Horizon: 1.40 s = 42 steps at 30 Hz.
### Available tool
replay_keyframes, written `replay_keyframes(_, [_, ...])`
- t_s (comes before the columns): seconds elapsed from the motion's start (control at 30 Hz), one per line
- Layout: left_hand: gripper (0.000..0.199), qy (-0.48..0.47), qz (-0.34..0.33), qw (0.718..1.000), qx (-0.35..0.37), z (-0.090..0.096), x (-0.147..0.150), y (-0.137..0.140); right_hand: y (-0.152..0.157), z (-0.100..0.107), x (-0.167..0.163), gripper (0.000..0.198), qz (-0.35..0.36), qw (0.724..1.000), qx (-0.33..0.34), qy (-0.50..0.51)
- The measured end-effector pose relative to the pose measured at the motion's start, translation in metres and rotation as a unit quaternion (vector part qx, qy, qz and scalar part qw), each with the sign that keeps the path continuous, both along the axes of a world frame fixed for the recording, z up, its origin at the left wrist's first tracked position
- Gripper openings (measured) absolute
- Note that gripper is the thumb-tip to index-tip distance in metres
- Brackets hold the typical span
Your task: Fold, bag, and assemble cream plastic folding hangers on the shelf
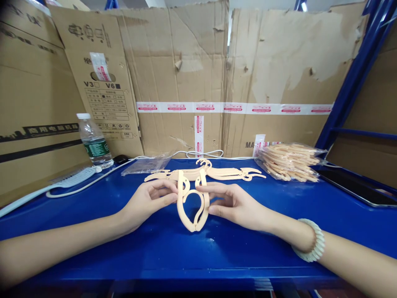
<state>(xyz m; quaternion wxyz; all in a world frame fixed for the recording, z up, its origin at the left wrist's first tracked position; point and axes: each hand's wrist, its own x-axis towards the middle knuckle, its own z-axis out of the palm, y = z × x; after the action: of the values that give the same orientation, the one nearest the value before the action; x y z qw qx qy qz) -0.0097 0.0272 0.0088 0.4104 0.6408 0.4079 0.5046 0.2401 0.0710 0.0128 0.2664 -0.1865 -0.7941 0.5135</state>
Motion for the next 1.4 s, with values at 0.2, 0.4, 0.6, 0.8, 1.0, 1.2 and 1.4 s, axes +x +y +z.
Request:
replay_keyframes(0.2, [0.023, 0.012, -0.101, 0.995, -0.003, 0.003, 0.001, -0.005, 0.0, 0.0, 0.0, 0.052, 0.002, 1.0, -0.02, 0.02])
replay_keyframes(0.4, [0.027, -0.005, -0.086, 0.996, -0.011, -0.001, -0.001, -0.002, -0.001, 0.001, 0.003, 0.04, -0.022, 0.999, 0.007, 0.033])
replay_keyframes(0.6, [0.028, -0.016, -0.071, 0.997, -0.01, -0.004, -0.003, 0.001, -0.005, 0.007, 0.004, 0.035, -0.012, 0.999, 0.032, -0.035])
replay_keyframes(0.8, [0.035, -0.015, -0.174, 0.985, 0.013, 0.001, -0.002, -0.009, -0.009, 0.01, 0.002, 0.041, -0.001, 0.999, 0.026, -0.047])
replay_keyframes(1.0, [0.038, 0.008, -0.218, 0.975, -0.043, 0.001, -0.002, -0.006, -0.013, 0.011, -0.001, 0.033, 0.026, 0.998, 0.042, -0.042])
replay_keyframes(1.2, [0.038, -0.006, -0.173, 0.982, -0.074, -0.003, -0.004, 0.001, -0.016, 0.011, 0.0, 0.024, -0.015, 0.992, 0.112, -0.05])
replay_keyframes(1.4, [0.036, -0.003, -0.159, 0.979, -0.128, -0.005, 0.0, 0.001, -0.017, 0.009, -0.001, 0.037, -0.001, 0.985, 0.148, -0.092])
